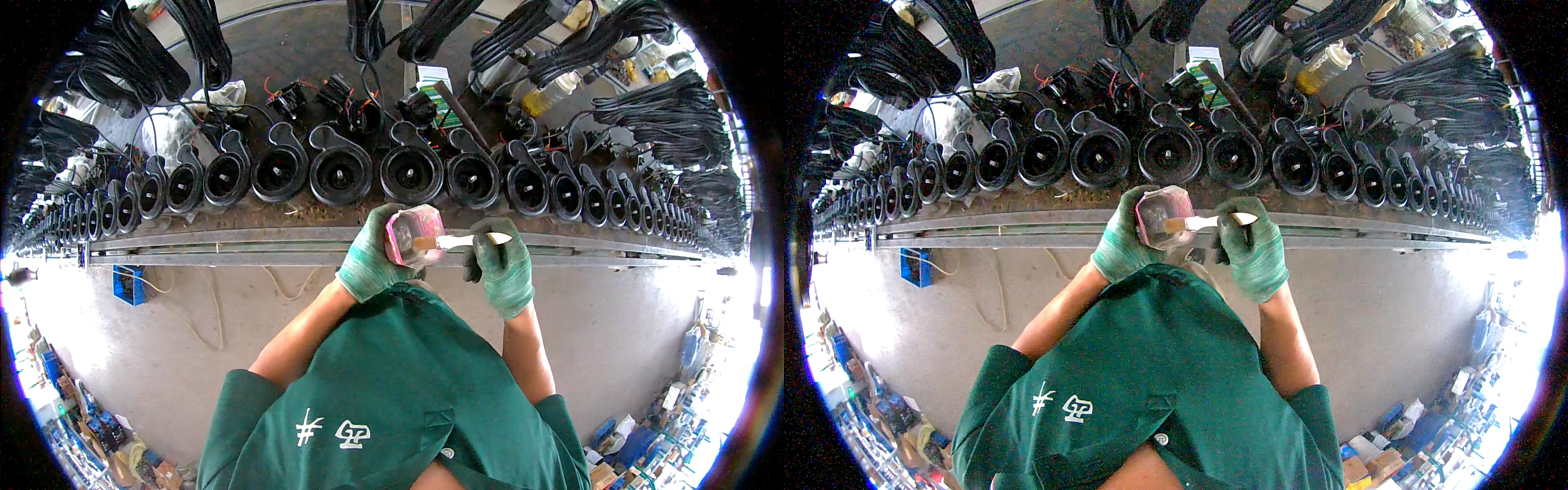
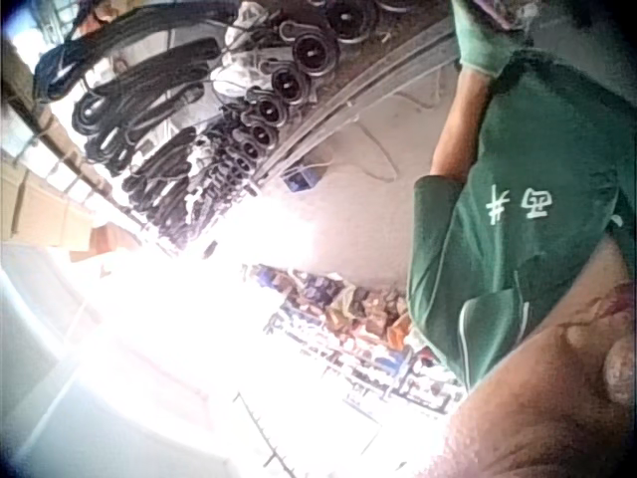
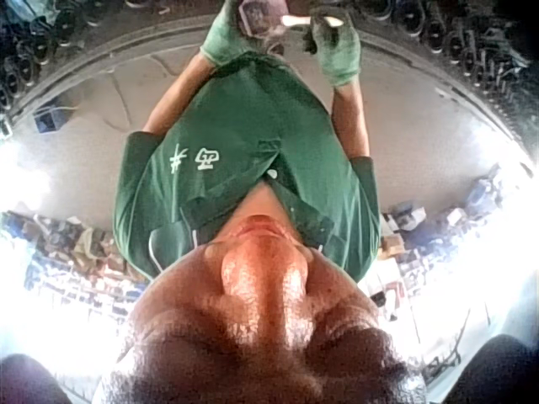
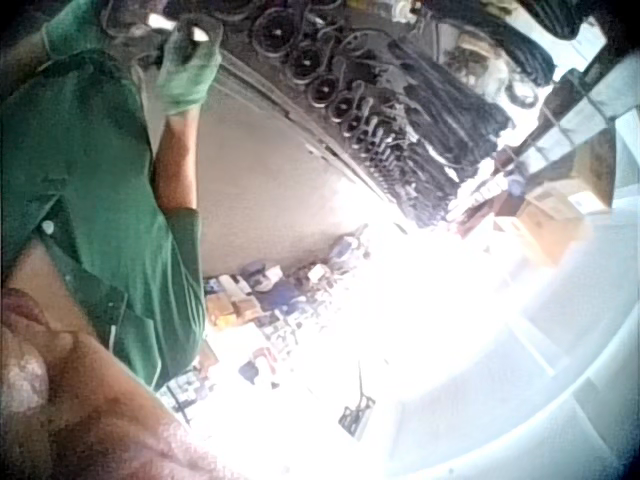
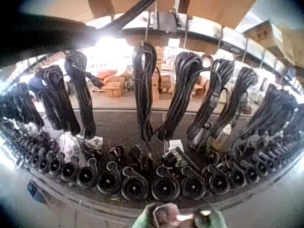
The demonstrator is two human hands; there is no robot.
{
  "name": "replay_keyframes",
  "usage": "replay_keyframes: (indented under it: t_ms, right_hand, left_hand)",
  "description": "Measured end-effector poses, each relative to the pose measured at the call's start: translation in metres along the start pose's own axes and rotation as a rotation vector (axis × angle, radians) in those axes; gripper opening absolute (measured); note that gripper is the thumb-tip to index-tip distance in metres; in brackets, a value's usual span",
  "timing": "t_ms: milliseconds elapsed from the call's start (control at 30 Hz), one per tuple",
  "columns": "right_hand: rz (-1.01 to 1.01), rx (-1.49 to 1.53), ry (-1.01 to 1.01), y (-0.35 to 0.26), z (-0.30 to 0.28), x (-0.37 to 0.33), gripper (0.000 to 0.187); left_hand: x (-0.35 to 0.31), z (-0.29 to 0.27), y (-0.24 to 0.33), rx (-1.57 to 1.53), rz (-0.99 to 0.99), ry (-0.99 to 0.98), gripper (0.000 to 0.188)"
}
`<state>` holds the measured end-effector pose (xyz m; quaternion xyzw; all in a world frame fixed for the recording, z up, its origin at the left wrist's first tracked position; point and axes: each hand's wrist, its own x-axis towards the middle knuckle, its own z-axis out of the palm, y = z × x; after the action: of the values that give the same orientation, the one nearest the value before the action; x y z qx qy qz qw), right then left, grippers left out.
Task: The person uses a brush to apply a dark adhesive from a small container onto the center of a series of black circular components arranged on a workbench. The person repeatedly dips the brush into the container and applies the substance to each component in sequence.
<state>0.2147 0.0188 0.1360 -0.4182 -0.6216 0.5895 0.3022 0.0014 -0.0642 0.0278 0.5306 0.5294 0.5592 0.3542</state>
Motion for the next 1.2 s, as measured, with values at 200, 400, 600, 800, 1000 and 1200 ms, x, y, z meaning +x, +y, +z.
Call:
replay_keyframes:
  t_ms: [200, 400, 600, 800, 1000, 1200]
  right_hand:
    - [-0.029, -0.16, 0.021, -0.014, 0.003, 0.006, 0.013]
    - [-0.041, -0.215, 0.036, -0.036, -0.009, 0.01, 0.016]
    - [-0.048, -0.099, -0.071, -0.044, -0.017, 0.013, 0.017]
    - [-0.081, -0.264, -0.203, -0.039, -0.008, 0.03, 0.016]
    - [-0.093, -0.393, -0.209, -0.051, -0.019, 0.036, 0.018]
    - [-0.019, -0.25, -0.263, -0.061, -0.033, 0.036, 0.02]
  left_hand:
    - [0.002, -0.004, 0.001, -0.124, -0.005, -0.003, 0.102]
    - [0.004, -0.014, 0.003, -0.117, 0.047, 0.014, 0.105]
    - [0.004, -0.018, -0.002, -0.255, -0.044, -0.001, 0.106]
    - [0.01, -0.021, 0.009, -0.055, -0.016, 0.028, 0.098]
    - [0.009, -0.026, 0.011, -0.132, -0.045, 0.042, 0.096]
    - [0.01, -0.028, 0.005, -0.047, -0.029, 0.013, 0.098]
